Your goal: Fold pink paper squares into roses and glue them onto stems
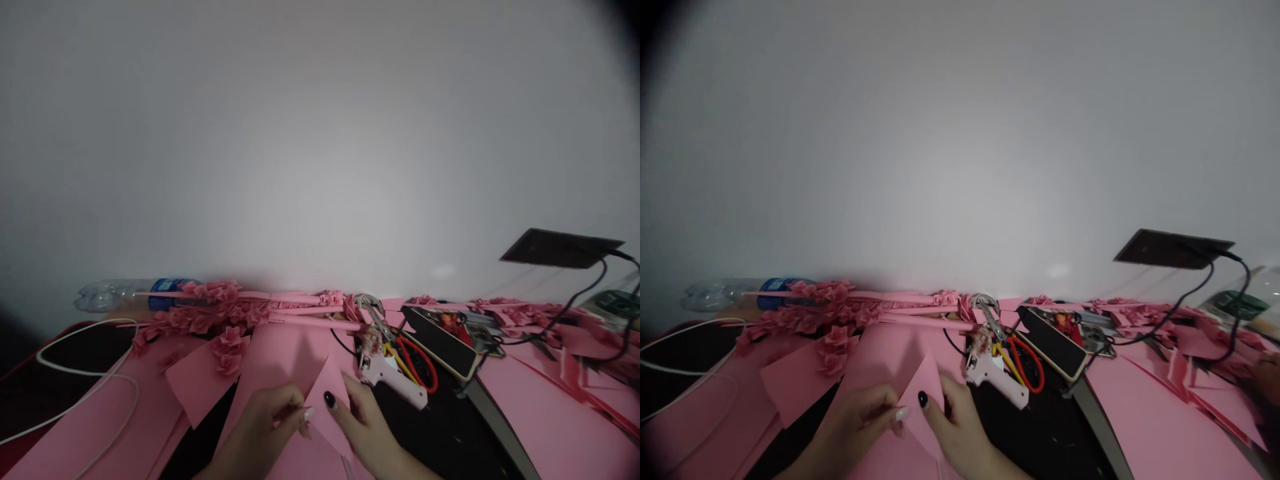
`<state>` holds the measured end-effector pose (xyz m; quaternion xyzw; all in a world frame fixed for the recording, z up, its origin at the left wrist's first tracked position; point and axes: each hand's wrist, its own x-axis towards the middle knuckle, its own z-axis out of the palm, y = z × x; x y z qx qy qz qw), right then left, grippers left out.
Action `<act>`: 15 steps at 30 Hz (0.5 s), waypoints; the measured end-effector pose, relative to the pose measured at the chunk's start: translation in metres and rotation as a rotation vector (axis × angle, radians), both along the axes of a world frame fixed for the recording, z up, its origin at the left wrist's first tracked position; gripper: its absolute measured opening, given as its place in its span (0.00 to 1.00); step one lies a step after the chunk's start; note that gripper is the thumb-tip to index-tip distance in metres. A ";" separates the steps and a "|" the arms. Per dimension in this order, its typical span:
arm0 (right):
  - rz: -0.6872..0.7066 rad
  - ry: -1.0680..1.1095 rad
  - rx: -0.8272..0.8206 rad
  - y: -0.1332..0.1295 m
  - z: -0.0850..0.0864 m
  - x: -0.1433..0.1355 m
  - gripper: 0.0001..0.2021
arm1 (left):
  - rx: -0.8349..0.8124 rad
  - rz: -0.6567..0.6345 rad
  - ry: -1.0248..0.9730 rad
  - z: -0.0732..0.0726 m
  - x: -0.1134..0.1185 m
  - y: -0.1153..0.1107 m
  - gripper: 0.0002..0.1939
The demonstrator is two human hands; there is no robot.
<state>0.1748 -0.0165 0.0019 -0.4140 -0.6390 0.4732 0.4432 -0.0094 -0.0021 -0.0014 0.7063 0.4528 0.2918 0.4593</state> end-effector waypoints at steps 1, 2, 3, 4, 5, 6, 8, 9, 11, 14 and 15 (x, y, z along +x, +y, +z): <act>0.035 0.023 -0.021 0.000 0.001 0.000 0.15 | -0.011 -0.005 -0.016 0.000 0.000 0.000 0.13; 0.057 0.035 -0.035 0.000 0.001 0.000 0.15 | -0.028 -0.009 -0.041 -0.001 0.000 0.000 0.12; 0.068 0.036 -0.045 0.000 0.001 0.000 0.16 | -0.050 -0.014 -0.075 -0.002 0.000 0.000 0.12; 0.071 0.029 -0.051 0.001 0.000 0.001 0.16 | -0.079 -0.019 -0.114 -0.003 0.001 0.000 0.12; 0.064 0.020 -0.054 0.001 -0.001 0.001 0.15 | -0.110 -0.023 -0.154 -0.004 0.001 -0.001 0.12; 0.050 0.011 -0.054 0.002 -0.002 0.001 0.15 | -0.142 -0.025 -0.193 -0.005 0.002 -0.001 0.12; 0.028 0.006 -0.055 0.003 -0.003 0.000 0.15 | -0.199 -0.024 -0.253 -0.007 0.003 -0.002 0.11; 0.025 0.012 -0.058 0.003 -0.003 0.000 0.15 | -0.222 -0.019 -0.272 -0.007 0.003 -0.002 0.10; 0.040 0.042 -0.072 0.004 -0.001 -0.001 0.15 | -0.259 -0.008 -0.303 -0.007 0.004 -0.001 0.09; 0.046 0.086 -0.093 0.004 0.000 -0.001 0.15 | -0.276 -0.002 -0.347 -0.006 0.004 0.000 0.08; 0.032 0.092 -0.094 0.005 0.000 0.000 0.15 | -0.263 -0.005 -0.349 -0.006 0.004 0.001 0.08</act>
